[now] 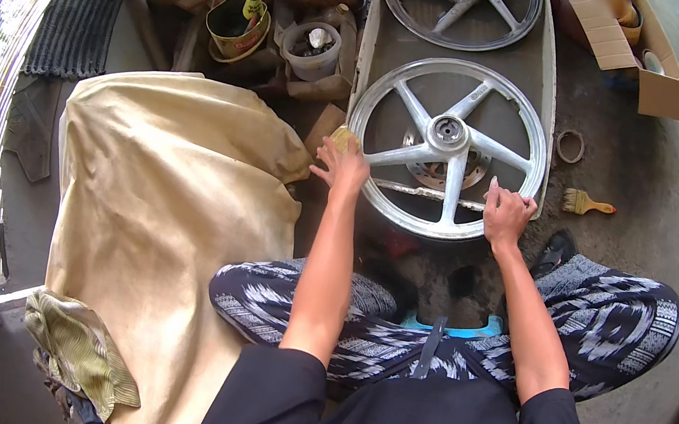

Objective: The person sands a motorcycle wheel rim by hand using a piece of sandpaper, rotating the wheel in a tray to reach different sections.

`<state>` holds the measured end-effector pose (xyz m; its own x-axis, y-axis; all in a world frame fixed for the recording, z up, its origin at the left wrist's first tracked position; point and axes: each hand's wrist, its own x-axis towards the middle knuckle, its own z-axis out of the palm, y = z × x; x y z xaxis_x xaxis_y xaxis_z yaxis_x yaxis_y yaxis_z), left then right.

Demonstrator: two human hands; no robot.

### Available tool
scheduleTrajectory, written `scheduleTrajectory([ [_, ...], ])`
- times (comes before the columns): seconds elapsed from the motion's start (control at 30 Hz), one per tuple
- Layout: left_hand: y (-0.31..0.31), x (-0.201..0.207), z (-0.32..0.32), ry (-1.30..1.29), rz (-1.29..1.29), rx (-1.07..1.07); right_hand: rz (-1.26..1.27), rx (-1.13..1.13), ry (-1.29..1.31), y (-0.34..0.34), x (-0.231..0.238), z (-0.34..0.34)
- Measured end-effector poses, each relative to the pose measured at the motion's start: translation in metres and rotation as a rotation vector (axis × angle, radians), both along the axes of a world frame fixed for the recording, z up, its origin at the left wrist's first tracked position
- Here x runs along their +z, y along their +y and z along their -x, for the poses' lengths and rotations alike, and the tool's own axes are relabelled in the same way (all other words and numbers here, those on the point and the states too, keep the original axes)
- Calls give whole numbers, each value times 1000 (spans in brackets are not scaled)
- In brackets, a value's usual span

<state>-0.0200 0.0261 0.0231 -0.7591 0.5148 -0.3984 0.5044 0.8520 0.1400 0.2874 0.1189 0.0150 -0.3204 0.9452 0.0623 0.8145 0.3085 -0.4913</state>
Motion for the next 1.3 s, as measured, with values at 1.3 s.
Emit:
scheduleTrajectory([
  [1.3, -13, -5, 1, 116, 52, -90, -10, -4, 25, -2, 2, 3],
])
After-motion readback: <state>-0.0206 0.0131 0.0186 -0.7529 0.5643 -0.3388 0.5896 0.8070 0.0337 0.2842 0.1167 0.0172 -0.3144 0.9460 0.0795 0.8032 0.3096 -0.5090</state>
